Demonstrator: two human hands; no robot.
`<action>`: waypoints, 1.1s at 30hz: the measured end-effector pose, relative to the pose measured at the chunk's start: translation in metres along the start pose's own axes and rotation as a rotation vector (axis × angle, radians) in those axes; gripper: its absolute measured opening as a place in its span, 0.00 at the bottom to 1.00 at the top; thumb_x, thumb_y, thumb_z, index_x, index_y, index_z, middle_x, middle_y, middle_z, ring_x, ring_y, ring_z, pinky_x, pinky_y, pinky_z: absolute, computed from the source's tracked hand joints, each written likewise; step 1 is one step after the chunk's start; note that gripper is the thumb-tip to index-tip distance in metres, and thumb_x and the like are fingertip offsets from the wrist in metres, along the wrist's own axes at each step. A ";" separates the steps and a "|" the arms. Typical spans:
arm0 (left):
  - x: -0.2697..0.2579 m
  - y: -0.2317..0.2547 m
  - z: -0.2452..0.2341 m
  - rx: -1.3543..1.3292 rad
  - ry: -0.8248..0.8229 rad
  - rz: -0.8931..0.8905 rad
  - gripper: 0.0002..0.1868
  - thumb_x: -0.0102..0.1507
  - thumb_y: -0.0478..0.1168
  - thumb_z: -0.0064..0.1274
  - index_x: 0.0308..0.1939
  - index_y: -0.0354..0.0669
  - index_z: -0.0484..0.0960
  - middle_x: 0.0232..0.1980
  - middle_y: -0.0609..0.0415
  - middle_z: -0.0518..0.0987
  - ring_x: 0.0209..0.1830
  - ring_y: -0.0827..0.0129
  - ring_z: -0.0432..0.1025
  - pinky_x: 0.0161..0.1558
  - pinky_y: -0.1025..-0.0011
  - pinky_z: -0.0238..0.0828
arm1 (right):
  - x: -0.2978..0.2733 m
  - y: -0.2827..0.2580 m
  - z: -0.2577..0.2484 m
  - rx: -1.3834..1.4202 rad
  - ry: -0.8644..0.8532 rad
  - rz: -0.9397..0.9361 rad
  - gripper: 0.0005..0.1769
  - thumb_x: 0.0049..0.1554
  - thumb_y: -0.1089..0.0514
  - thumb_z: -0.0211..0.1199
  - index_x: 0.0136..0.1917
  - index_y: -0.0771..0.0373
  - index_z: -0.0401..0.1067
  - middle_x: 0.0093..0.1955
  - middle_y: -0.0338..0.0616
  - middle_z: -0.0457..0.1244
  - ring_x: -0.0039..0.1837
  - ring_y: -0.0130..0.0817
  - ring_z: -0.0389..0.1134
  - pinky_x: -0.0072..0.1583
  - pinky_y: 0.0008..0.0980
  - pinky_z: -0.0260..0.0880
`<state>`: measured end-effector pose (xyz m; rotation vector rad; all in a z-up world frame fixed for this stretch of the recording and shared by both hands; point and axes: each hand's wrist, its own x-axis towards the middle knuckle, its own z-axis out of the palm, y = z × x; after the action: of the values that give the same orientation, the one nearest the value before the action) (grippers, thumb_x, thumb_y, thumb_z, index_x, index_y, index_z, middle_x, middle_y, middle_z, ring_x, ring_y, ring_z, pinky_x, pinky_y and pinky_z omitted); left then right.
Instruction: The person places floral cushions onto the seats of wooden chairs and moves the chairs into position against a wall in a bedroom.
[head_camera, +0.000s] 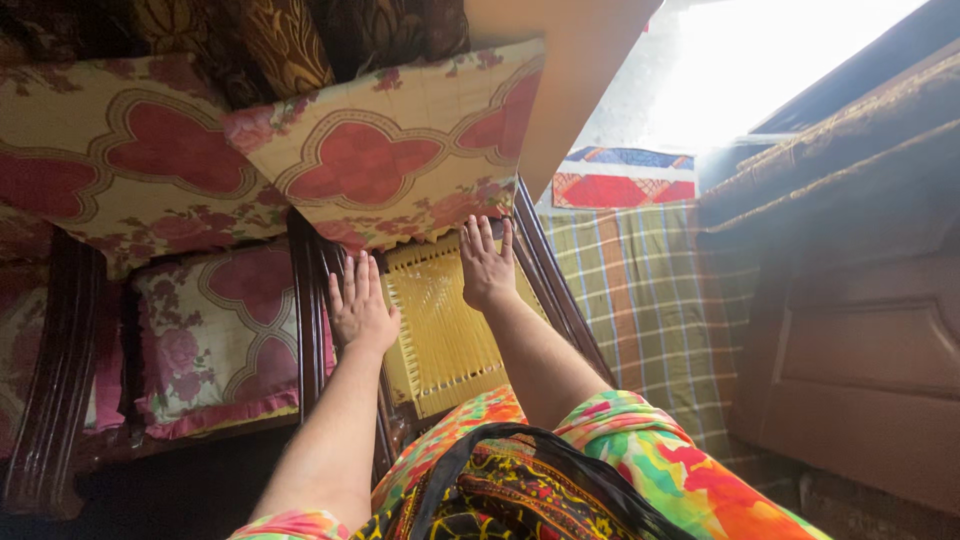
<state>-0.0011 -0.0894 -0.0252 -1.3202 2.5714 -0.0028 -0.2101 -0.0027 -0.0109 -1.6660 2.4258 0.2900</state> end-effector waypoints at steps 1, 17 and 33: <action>-0.005 -0.002 0.004 -0.005 0.009 0.010 0.55 0.59 0.57 0.55 0.82 0.44 0.43 0.86 0.56 0.39 0.86 0.65 0.33 0.80 0.56 0.22 | -0.006 -0.005 0.004 -0.004 -0.018 0.004 0.51 0.50 0.57 0.56 0.83 0.64 0.41 0.87 0.51 0.34 0.87 0.46 0.29 0.78 0.64 0.14; -0.064 -0.013 0.084 -0.040 -0.051 0.130 0.53 0.59 0.54 0.55 0.82 0.45 0.45 0.86 0.57 0.43 0.85 0.65 0.36 0.80 0.56 0.23 | -0.088 -0.033 0.092 0.056 -0.206 0.200 0.51 0.52 0.56 0.53 0.84 0.64 0.36 0.87 0.50 0.31 0.87 0.46 0.27 0.77 0.66 0.11; -0.114 0.012 0.154 -0.002 -0.212 0.187 0.54 0.58 0.55 0.58 0.81 0.44 0.47 0.85 0.57 0.44 0.85 0.65 0.36 0.81 0.57 0.24 | -0.137 0.047 0.180 0.033 -0.311 0.445 0.51 0.54 0.55 0.52 0.85 0.61 0.34 0.88 0.46 0.30 0.87 0.41 0.28 0.75 0.66 0.09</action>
<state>0.0866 0.0258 -0.1507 -1.0153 2.5016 0.1645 -0.1983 0.1849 -0.1463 -0.9622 2.5062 0.5233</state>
